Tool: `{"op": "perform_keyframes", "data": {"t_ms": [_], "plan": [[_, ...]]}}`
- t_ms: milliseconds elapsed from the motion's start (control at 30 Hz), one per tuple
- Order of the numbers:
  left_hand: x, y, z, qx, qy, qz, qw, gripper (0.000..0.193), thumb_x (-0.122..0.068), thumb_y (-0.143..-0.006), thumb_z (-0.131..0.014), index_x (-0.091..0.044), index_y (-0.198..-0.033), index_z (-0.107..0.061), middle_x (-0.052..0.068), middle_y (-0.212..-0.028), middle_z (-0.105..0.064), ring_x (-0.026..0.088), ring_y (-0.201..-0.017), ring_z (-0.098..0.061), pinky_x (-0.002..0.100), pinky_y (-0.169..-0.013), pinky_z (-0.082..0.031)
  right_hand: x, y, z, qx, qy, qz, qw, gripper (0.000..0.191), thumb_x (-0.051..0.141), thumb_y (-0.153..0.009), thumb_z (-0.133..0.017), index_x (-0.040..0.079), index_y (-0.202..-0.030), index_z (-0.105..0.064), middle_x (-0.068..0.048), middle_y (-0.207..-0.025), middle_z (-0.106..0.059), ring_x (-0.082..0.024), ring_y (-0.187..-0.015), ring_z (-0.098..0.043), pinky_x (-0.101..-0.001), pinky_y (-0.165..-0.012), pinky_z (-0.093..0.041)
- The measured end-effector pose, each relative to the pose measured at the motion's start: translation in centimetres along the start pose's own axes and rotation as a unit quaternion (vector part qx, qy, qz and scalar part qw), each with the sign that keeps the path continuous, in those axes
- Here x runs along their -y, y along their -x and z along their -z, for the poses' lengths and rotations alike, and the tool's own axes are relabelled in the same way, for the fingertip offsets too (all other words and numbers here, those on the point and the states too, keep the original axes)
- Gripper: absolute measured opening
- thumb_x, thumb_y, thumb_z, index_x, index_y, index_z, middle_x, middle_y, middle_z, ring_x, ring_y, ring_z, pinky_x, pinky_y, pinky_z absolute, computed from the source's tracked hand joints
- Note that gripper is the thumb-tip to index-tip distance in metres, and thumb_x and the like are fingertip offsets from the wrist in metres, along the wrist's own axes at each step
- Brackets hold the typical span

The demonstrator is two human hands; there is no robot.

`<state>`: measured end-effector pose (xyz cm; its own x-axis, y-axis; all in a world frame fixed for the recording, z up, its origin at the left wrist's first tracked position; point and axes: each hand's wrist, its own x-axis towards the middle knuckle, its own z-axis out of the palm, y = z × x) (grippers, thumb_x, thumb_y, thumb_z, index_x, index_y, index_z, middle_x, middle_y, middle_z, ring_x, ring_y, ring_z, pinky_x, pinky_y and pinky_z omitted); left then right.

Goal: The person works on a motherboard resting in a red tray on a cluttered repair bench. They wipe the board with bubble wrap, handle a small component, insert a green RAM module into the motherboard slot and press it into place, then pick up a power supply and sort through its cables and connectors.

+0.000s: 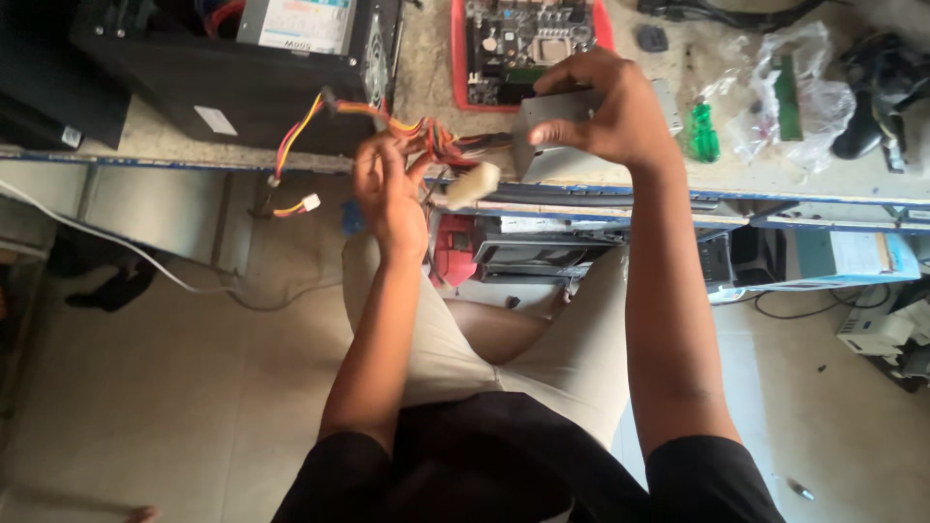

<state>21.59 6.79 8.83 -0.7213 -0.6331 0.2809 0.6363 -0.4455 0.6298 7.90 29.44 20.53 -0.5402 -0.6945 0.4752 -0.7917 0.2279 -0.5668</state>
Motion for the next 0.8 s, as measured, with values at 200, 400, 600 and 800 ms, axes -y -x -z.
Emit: {"op": "perform_keyframes", "data": {"t_ms": [200, 400, 600, 800], "plan": [[1.0, 2.0, 3.2, -0.024, 0.096, -0.014, 0.995, 0.014, -0.021, -0.106, -0.061, -0.008, -0.109, -0.059, 0.008, -0.092, -0.066, 0.019, -0.075, -0.064, 0.033, -0.066, -0.051, -0.7, 0.5, 0.2, -0.021, -0.048, -0.013, 0.999, 0.053, 0.044, -0.087, -0.093, 0.001, -0.113, -0.074, -0.009, -0.108, -0.075, -0.019, -0.102, -0.072, -0.033, -0.093, -0.056], [6.4, 3.3, 10.7, -0.13, -0.011, 0.001, 0.991, 0.01, -0.011, -0.097, -0.062, -0.001, -0.1, -0.064, 0.008, -0.088, -0.066, 0.014, -0.07, -0.06, 0.028, -0.06, -0.046, -1.2, 0.5, -0.4, -0.039, -0.066, -0.06, 0.995, 0.04, 0.034, -0.097, -0.089, 0.0, -0.111, -0.073, -0.007, -0.104, -0.076, -0.016, -0.099, -0.073, -0.031, -0.093, -0.057], [10.2, 5.3, 13.1, 0.003, -0.225, -0.098, 0.969, 0.021, -0.003, -0.093, -0.069, 0.006, -0.112, -0.068, 0.005, -0.097, -0.068, 0.009, -0.086, -0.061, 0.023, -0.078, -0.049, -1.2, 0.3, -0.6, -0.038, -0.082, -0.068, 0.994, 0.031, 0.023, -0.099, -0.089, -0.001, -0.109, -0.072, -0.008, -0.101, -0.076, -0.014, -0.096, -0.073, -0.0292, -0.091, -0.058], [8.1, 6.3, 10.7, 0.086, -0.228, -0.092, 0.965, 0.018, -0.006, -0.094, -0.07, 0.002, -0.109, -0.063, 0.005, -0.099, -0.067, 0.01, -0.088, -0.063, 0.025, -0.079, -0.052, -1.9, 0.4, -0.8, -0.039, -0.058, -0.052, 0.996, 0.028, 0.02, -0.101, -0.088, -0.001, -0.109, -0.072, -0.008, -0.101, -0.076, -0.014, -0.096, -0.073, -0.0294, -0.092, -0.058]]}}
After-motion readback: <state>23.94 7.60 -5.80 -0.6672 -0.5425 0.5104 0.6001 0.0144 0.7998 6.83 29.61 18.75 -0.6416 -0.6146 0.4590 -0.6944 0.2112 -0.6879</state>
